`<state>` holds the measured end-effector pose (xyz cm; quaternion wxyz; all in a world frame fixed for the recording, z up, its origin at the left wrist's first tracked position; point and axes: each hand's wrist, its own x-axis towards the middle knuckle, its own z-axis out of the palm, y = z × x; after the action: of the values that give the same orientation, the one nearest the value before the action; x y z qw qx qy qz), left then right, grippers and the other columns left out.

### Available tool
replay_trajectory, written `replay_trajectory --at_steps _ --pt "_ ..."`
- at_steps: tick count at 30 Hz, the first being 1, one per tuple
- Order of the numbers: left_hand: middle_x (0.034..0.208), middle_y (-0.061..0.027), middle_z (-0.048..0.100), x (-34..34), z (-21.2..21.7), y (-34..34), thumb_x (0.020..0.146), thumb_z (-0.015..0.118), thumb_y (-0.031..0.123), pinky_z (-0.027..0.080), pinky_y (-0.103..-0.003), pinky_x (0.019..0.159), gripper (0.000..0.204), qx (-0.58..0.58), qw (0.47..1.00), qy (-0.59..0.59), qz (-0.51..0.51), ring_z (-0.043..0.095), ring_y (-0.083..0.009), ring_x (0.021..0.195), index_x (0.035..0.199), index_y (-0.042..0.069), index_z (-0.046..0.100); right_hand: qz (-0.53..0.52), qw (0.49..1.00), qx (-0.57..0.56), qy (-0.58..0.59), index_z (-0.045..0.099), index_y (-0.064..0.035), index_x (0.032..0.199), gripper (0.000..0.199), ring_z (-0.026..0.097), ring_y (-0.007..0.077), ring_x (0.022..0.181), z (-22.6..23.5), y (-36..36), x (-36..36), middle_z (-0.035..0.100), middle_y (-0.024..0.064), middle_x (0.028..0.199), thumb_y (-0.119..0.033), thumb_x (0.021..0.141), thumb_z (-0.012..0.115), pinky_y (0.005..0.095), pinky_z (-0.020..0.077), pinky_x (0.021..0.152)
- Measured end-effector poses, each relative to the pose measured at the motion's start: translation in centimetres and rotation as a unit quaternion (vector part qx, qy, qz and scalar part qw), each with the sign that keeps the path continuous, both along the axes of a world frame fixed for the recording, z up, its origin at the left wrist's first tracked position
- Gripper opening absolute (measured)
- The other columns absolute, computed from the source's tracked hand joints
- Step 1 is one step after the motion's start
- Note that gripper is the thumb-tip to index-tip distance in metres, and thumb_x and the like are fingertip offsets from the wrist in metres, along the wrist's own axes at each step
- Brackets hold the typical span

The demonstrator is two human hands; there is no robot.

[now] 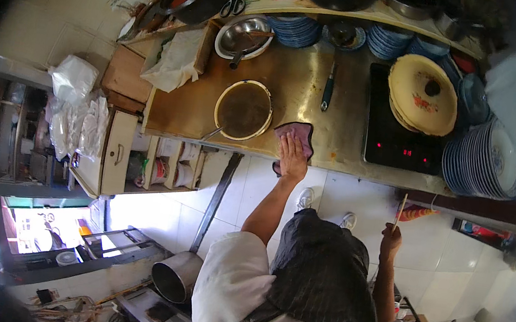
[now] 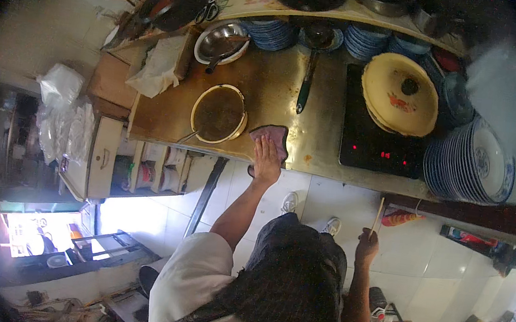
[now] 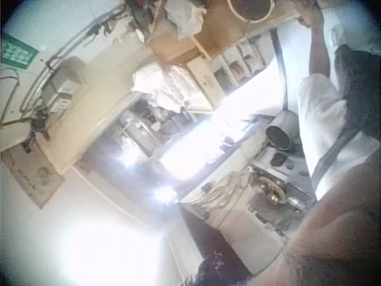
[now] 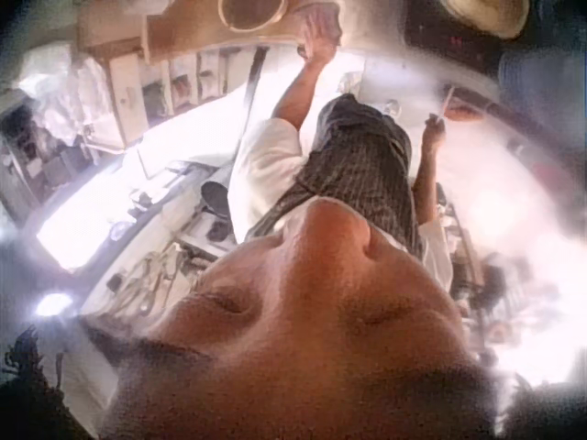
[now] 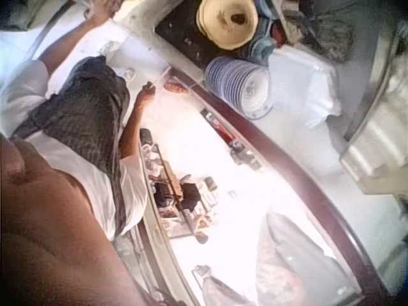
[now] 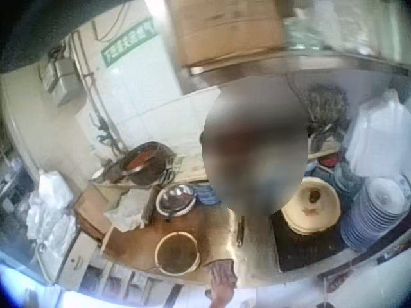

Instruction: The person wipes a small stovetop surface and the surrounding counter with a cloth, moves a covered pot, and stirs liquid in a nearby container.

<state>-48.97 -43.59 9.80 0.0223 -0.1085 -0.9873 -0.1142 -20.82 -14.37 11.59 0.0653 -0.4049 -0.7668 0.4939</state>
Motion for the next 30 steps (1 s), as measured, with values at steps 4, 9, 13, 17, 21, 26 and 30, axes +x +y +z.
replay_trajectory --at_steps 4,9,13,17,21,26,30 --pt "0.144 -0.0250 0.011 -6.1 0.4 2.6 0.085 0.044 0.020 0.009 -0.048 0.109 0.064 -0.002 0.998 -0.003 0.070 0.010 -0.0426 0.133 0.137 -0.006 0.019 0.028 0.999 0.029 -0.029 0.062 -0.0002 0.090 0.024 0.058 0.0183 0.064 1.1 -3.5 -2.0 0.060 0.0089 0.068 -0.020 0.083 0.050 0.0310 0.0450 0.060" --pt "0.144 -0.0272 0.012 -16.8 -0.9 4.4 0.084 0.047 0.027 0.008 -0.050 0.108 0.070 0.169 0.975 -0.059 0.129 0.018 -0.0449 0.130 0.139 -0.002 0.016 -0.035 0.997 -0.001 -0.068 0.061 0.0008 0.089 0.027 0.056 0.0184 0.063 2.4 -6.5 -0.2 0.059 0.0091 0.067 -0.023 0.083 0.050 0.0317 0.0435 0.060" --pt "0.144 -0.0280 0.007 -25.9 -2.3 2.6 0.082 0.053 0.027 0.006 -0.059 0.105 0.073 0.037 0.994 0.094 -0.031 0.008 -0.0515 0.130 0.143 0.015 0.015 -0.069 0.990 -0.002 -0.119 0.060 0.0020 0.089 0.028 0.055 0.0197 0.062 3.4 -8.6 3.0 0.059 0.0100 0.068 -0.023 0.084 0.050 0.0330 0.0425 0.059" --pt "0.147 -0.0201 0.010 -29.2 -0.7 5.0 0.087 0.044 0.025 0.005 -0.056 0.107 0.061 -0.012 0.981 0.029 -0.190 0.005 -0.0469 0.132 0.142 0.013 0.021 -0.096 0.990 -0.023 -0.096 0.060 0.0016 0.089 0.026 0.053 0.0196 0.060 4.7 -11.2 4.7 0.058 0.0085 0.068 -0.022 0.086 0.051 0.0340 0.0418 0.057" --pt "0.146 -0.0191 0.014 -25.0 -2.0 7.9 0.086 0.045 0.028 0.008 -0.050 0.109 0.062 -0.016 0.987 0.065 -0.148 0.009 -0.0430 0.133 0.139 0.005 0.023 -0.079 0.987 -0.031 -0.138 0.061 0.0001 0.092 0.018 0.047 0.0126 0.054 1.9 -11.0 5.3 0.058 0.0059 0.069 -0.015 0.086 0.052 0.0283 0.0367 0.050" --pt "0.143 -0.0241 0.020 -12.3 0.8 4.6 0.079 0.053 0.020 0.014 -0.050 0.108 0.063 0.093 0.991 0.074 -0.059 0.016 -0.0417 0.132 0.131 -0.009 0.031 -0.129 0.981 -0.110 -0.098 0.060 0.0003 0.097 0.026 0.052 0.0148 0.062 3.0 -12.3 -1.2 0.059 0.0078 0.073 -0.022 0.089 0.050 0.0310 0.0402 0.054" --pt "0.143 -0.0250 0.018 -5.8 0.9 0.0 0.082 0.050 0.017 0.013 -0.048 0.109 0.061 0.106 0.987 0.009 -0.120 0.014 -0.0404 0.133 0.133 -0.008 0.027 -0.063 0.994 -0.008 -0.087 0.061 0.0020 0.094 0.023 0.057 0.0175 0.063 1.5 -14.2 -2.9 0.061 0.0098 0.072 -0.016 0.083 0.052 0.0319 0.0455 0.059"
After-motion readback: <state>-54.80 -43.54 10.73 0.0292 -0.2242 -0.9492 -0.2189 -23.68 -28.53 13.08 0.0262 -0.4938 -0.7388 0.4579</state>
